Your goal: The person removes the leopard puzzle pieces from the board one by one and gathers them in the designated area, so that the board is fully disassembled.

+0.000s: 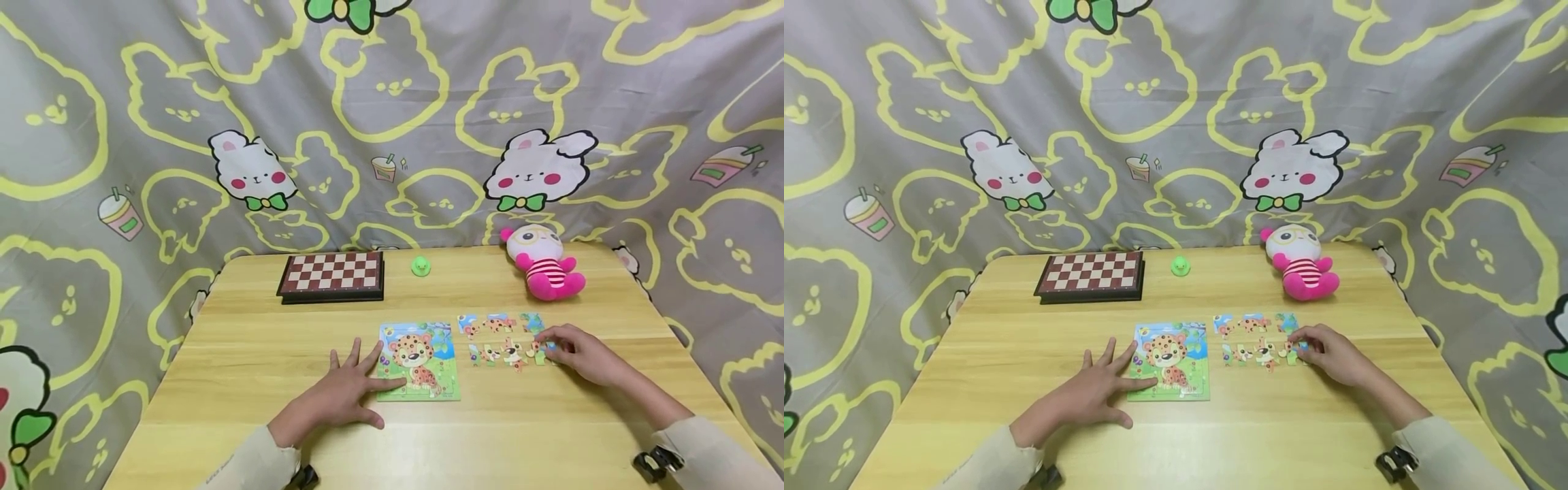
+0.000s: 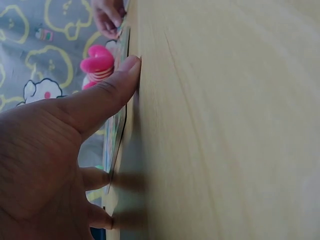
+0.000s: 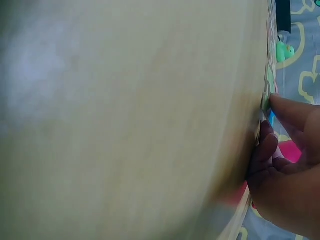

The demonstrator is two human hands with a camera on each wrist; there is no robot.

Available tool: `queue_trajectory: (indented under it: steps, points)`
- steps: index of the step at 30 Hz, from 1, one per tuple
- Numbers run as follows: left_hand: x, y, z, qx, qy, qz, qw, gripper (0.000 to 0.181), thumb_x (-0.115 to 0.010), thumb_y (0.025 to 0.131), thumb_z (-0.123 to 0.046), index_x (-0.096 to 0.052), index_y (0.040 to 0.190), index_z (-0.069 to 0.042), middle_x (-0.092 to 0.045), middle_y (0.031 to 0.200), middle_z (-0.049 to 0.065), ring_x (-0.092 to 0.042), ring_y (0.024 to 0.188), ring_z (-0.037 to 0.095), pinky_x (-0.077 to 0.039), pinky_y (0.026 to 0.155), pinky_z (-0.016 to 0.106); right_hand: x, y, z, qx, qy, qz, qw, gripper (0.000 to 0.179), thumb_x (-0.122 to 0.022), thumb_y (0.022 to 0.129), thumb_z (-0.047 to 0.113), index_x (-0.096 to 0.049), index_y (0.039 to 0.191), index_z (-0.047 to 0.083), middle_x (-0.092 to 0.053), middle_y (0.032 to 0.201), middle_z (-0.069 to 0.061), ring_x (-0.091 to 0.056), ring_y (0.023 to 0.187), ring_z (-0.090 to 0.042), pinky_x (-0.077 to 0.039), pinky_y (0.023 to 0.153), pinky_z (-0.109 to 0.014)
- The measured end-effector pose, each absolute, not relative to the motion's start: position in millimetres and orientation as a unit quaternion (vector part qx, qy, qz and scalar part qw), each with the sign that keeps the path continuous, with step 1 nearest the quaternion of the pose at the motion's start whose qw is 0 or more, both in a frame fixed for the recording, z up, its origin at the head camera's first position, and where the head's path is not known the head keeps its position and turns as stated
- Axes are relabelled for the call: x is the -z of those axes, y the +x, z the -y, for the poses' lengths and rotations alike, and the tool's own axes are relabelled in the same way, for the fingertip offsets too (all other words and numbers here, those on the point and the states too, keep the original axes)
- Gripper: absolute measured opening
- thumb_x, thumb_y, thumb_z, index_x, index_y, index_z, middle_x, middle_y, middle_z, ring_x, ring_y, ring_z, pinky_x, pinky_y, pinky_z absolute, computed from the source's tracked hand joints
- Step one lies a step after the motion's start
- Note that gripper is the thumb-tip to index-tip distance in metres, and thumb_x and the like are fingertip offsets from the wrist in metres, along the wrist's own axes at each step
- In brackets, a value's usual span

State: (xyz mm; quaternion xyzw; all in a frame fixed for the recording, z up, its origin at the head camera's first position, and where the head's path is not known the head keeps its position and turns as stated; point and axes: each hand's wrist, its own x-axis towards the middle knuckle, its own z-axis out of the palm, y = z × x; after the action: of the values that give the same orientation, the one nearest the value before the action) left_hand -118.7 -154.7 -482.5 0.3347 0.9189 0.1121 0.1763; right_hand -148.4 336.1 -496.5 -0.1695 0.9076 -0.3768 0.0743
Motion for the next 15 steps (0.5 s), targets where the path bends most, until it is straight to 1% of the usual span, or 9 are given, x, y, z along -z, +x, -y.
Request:
queue_trajectory:
  steps: [4, 8, 15]
  points:
    - [483.8, -117.4, 155.3, -0.114, 0.332, -0.920, 0.175, 0.078, -0.070, 0.079, -0.069, -0.042, 0.151, -0.057, -0.006, 0.172, 0.017, 0.001, 0.148, 0.064, -0.011, 0.100, 0.091, 498.4, -148.0, -336.8, 0.369, -0.173, -0.911, 0.066, 0.018, -0.068, 0.099, 0.010, -0.072, 0.117, 0.012, -0.055, 0.098, -0.001, -0.043, 0.081, -0.008, -0.036, 0.066, -0.026]
    - [483.9, -116.3, 155.1, -0.114, 0.331, -0.920, 0.177, 0.078, -0.071, 0.079, -0.068, -0.042, 0.150, -0.057, -0.007, 0.172, 0.018, 0.000, 0.148, 0.064, -0.011, 0.100, 0.091, 499.5, -146.1, -337.0, 0.365, -0.165, -0.914, 0.069, 0.018, -0.068, 0.100, 0.010, -0.072, 0.116, 0.013, -0.055, 0.099, -0.003, -0.042, 0.080, -0.009, -0.036, 0.065, -0.027]
    - [481.4, -116.2, 155.2, -0.114, 0.330, -0.920, 0.175, 0.078, -0.071, 0.079, -0.067, -0.042, 0.151, -0.057, -0.007, 0.172, 0.018, 0.000, 0.148, 0.064, -0.012, 0.100, 0.091, 495.8, -146.6, -335.5, 0.357, -0.152, -0.919, 0.071, 0.021, -0.068, 0.100, 0.012, -0.072, 0.120, 0.014, -0.056, 0.102, -0.004, -0.043, 0.082, -0.010, -0.037, 0.067, -0.026]
